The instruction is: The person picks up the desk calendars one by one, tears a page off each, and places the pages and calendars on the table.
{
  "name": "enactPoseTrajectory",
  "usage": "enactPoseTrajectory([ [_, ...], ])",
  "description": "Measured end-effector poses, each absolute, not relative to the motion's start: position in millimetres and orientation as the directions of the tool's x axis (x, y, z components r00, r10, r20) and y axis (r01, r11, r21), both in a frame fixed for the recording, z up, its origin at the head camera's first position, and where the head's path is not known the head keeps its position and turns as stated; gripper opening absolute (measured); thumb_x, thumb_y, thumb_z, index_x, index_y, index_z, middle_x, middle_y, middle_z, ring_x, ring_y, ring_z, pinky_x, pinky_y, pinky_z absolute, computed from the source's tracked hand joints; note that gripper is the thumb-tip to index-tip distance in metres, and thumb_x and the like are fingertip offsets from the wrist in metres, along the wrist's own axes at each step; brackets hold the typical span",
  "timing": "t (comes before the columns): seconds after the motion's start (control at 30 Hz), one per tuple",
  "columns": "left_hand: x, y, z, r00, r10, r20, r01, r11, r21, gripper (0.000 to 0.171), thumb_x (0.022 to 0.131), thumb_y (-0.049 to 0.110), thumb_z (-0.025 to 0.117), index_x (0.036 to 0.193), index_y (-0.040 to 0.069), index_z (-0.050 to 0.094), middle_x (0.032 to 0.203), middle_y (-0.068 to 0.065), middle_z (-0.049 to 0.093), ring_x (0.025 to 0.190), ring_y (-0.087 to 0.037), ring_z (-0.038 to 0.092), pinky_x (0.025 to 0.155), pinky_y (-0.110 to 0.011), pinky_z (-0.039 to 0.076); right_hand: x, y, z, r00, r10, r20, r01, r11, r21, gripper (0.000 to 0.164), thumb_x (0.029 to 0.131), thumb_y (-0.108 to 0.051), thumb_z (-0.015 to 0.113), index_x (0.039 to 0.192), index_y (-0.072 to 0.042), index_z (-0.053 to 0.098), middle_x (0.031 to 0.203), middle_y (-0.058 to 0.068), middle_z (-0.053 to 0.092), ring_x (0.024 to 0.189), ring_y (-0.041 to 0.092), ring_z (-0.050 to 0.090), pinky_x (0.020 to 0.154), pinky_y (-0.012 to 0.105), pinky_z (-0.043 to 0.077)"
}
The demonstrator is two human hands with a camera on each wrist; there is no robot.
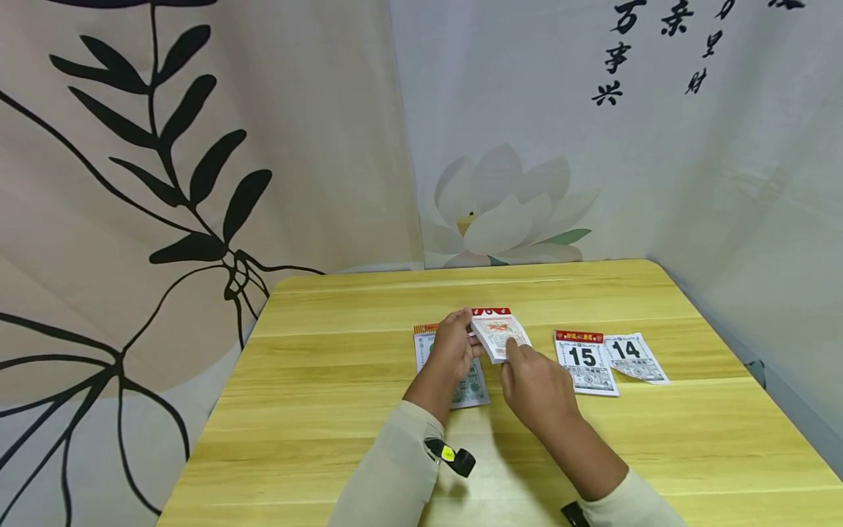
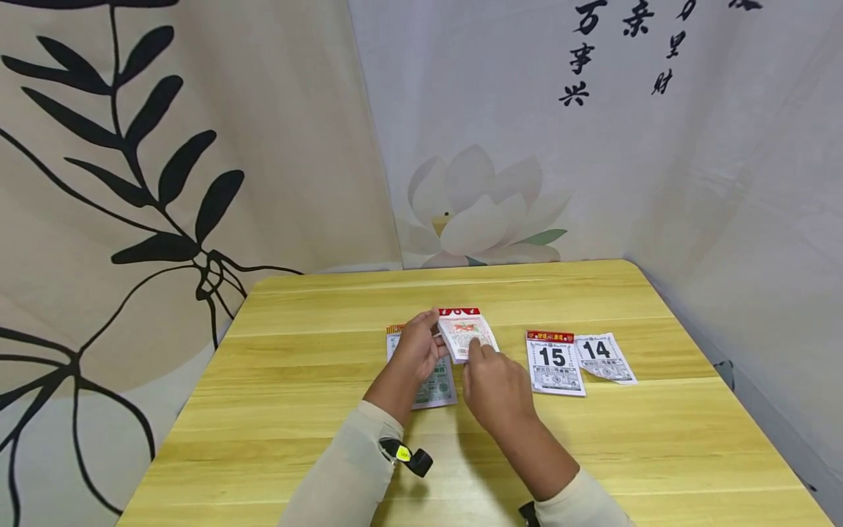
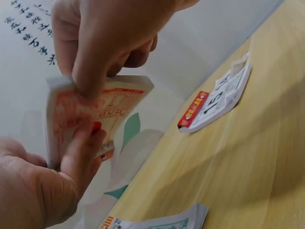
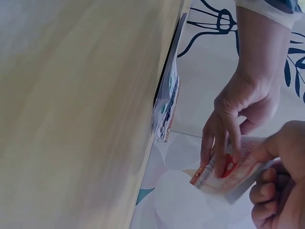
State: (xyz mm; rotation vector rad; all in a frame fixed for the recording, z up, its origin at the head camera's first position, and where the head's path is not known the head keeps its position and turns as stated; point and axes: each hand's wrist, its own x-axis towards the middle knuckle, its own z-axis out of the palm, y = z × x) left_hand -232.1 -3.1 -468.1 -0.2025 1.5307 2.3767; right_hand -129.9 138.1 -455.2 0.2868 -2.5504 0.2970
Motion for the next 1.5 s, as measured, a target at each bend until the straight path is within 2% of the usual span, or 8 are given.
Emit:
enactPoseTrajectory([
  [0.2, -230, -6, -469, -0.947, 0.2, -0.252, -0.307, -0.329, 0.893, 0.044, 0.12, 0.033, 0.045, 0.154, 0.006, 0.049, 0.134, -0.022, 0.067, 0.111, -0.041, 0.079, 0.1, -0.053, 0.065, -131, 142, -452, -0.852, -0.02, 0.523, -0.256, 0.888, -0.382, 0.012, 0.102, -0.004, 0.065, 0.101, 0.002, 0.075, 0.072, 0.011, 0.069, 0.051, 0.017, 0.051, 0.042, 0.032, 0.039],
  [0.47, -233, -3, -472, -0.955, 0.05, -0.294, -0.298, -0.175, 0.938, 0.026, 0.108, 0.027, 0.073, 0.128, 0.011, 0.072, 0.117, -0.004, 0.071, 0.101, -0.021, 0.065, 0.092, -0.037, 0.057, -134, 152, -442, -0.947, 0.194, 0.257, -0.127, 0.509, -0.851, 0.021, 0.108, -0.005, 0.059, 0.098, 0.005, 0.075, 0.059, 0.001, 0.055, 0.048, 0.005, 0.039, 0.044, 0.021, 0.03],
  [0.63, -236, -3, -478, -0.938, 0.143, -0.316, -0.343, -0.235, 0.91, 0.042, 0.109, 0.04, 0.068, 0.137, 0.008, 0.068, 0.124, -0.007, 0.068, 0.112, -0.026, 0.068, 0.108, -0.047, 0.057, -137, 155, -439, -0.975, 0.219, 0.029, -0.015, 0.068, -0.998, 0.023, 0.111, -0.005, 0.053, 0.105, 0.012, 0.067, 0.059, -0.004, 0.044, 0.051, 0.006, 0.039, 0.048, 0.019, 0.032],
  [0.83, -236, -1, -479, -0.921, 0.305, -0.242, -0.356, -0.41, 0.839, 0.059, 0.116, 0.052, 0.046, 0.149, 0.005, 0.058, 0.124, -0.006, 0.07, 0.107, -0.017, 0.074, 0.096, -0.037, 0.06, -139, 153, -437, -0.984, 0.156, -0.09, 0.065, -0.16, -0.985, 0.018, 0.114, -0.009, 0.052, 0.106, 0.006, 0.059, 0.066, -0.001, 0.041, 0.057, 0.01, 0.043, 0.054, 0.022, 0.038],
  [0.97, -235, 0, -478, -0.929, 0.308, -0.204, -0.344, -0.52, 0.781, 0.061, 0.117, 0.052, 0.039, 0.155, 0.007, 0.051, 0.136, -0.008, 0.069, 0.121, -0.018, 0.074, 0.101, -0.035, 0.063, -137, 150, -438, -0.984, 0.125, -0.125, 0.101, -0.178, -0.979, 0.017, 0.114, -0.01, 0.054, 0.103, 0.003, 0.057, 0.067, -0.001, 0.042, 0.057, 0.01, 0.043, 0.055, 0.023, 0.038],
  [1.13, -236, 1, -477, -0.949, 0.259, -0.178, -0.298, -0.564, 0.77, 0.065, 0.117, 0.053, 0.041, 0.163, 0.007, 0.04, 0.156, -0.017, 0.058, 0.146, -0.029, 0.06, 0.121, -0.046, 0.052, -132, 148, -442, -0.976, 0.109, -0.188, 0.179, -0.087, -0.98, 0.026, 0.113, -0.018, 0.06, 0.092, -0.002, 0.058, 0.067, -0.001, 0.049, 0.057, 0.01, 0.046, 0.055, 0.023, 0.041],
  [1.3, -236, 0, -477, -0.958, 0.227, -0.176, -0.272, -0.524, 0.807, 0.067, 0.117, 0.054, 0.038, 0.162, 0.006, 0.04, 0.156, -0.02, 0.056, 0.146, -0.033, 0.058, 0.121, -0.051, 0.051, -127, 147, -445, -0.972, 0.043, -0.231, 0.233, 0.051, -0.971, 0.037, 0.111, -0.029, 0.065, 0.083, -0.005, 0.063, 0.061, -0.002, 0.053, 0.053, 0.009, 0.046, 0.051, 0.021, 0.039],
  [1.5, -236, -3, -476, -0.955, 0.226, -0.191, -0.282, -0.506, 0.815, 0.068, 0.116, 0.056, 0.037, 0.163, 0.007, 0.039, 0.156, -0.02, 0.057, 0.145, -0.036, 0.059, 0.119, -0.052, 0.052, -120, 142, -445, -0.979, -0.132, -0.153, 0.124, 0.206, -0.971, 0.034, 0.108, -0.02, 0.068, 0.082, 0.002, 0.07, 0.057, -0.002, 0.051, 0.05, 0.008, 0.042, 0.048, 0.02, 0.033],
])
